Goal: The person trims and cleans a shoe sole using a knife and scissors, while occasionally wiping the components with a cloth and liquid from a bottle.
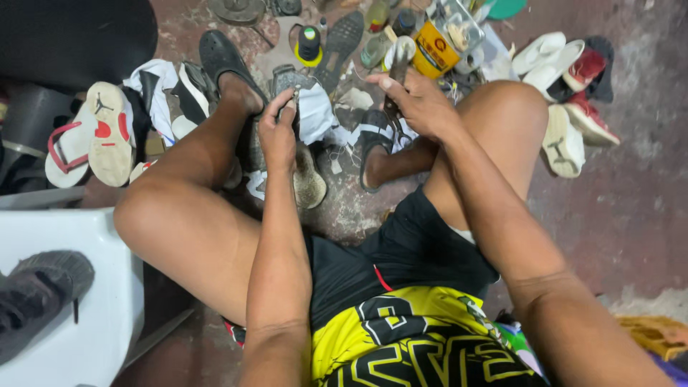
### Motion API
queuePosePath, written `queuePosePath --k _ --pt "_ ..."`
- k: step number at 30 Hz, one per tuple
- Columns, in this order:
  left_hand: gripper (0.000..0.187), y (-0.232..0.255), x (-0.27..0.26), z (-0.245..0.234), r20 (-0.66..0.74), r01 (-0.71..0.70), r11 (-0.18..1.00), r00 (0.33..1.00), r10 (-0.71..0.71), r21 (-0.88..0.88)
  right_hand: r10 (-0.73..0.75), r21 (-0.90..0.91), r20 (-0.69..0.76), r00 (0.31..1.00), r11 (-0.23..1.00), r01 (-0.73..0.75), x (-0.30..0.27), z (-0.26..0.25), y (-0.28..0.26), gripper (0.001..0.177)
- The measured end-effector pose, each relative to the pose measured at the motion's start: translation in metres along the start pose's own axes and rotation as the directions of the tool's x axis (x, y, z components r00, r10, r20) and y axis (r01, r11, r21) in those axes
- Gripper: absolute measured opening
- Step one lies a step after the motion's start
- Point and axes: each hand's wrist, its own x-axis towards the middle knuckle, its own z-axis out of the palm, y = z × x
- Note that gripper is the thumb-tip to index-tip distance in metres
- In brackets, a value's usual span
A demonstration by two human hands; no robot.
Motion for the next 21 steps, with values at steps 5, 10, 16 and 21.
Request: queuePosePath --k 5,10,16,21 --pt "0.034 0.054 -0.020 0.022 0.189 -0.329 0.756 0.944 0.270 0.566 0.299 0.111 0.172 0.939 0.941 -0.320 -0.007 0.030 0.010 0.043" --pt "0.032 0.062 -0.037 0.042 0.223 -0.297 0.754 0.954 0.202 0.586 0.399 0.124 0.246 0.883 0.891 -0.437 0.001 0.054 0.016 0.037" --pt "0.031 0.025 -0.022 0.037 0.275 -0.094 0.983 0.960 0.048 0.158 0.168 0.133 0.257 0.952 0.969 -0.207 0.005 0.067 0.032 0.031" --pt "0.031 0.014 -0.024 0.035 0.282 0.039 0.990 0.956 -0.076 0.134 0.283 0.128 0.249 0.926 0.938 -0.321 0.004 0.079 0.029 0.027"
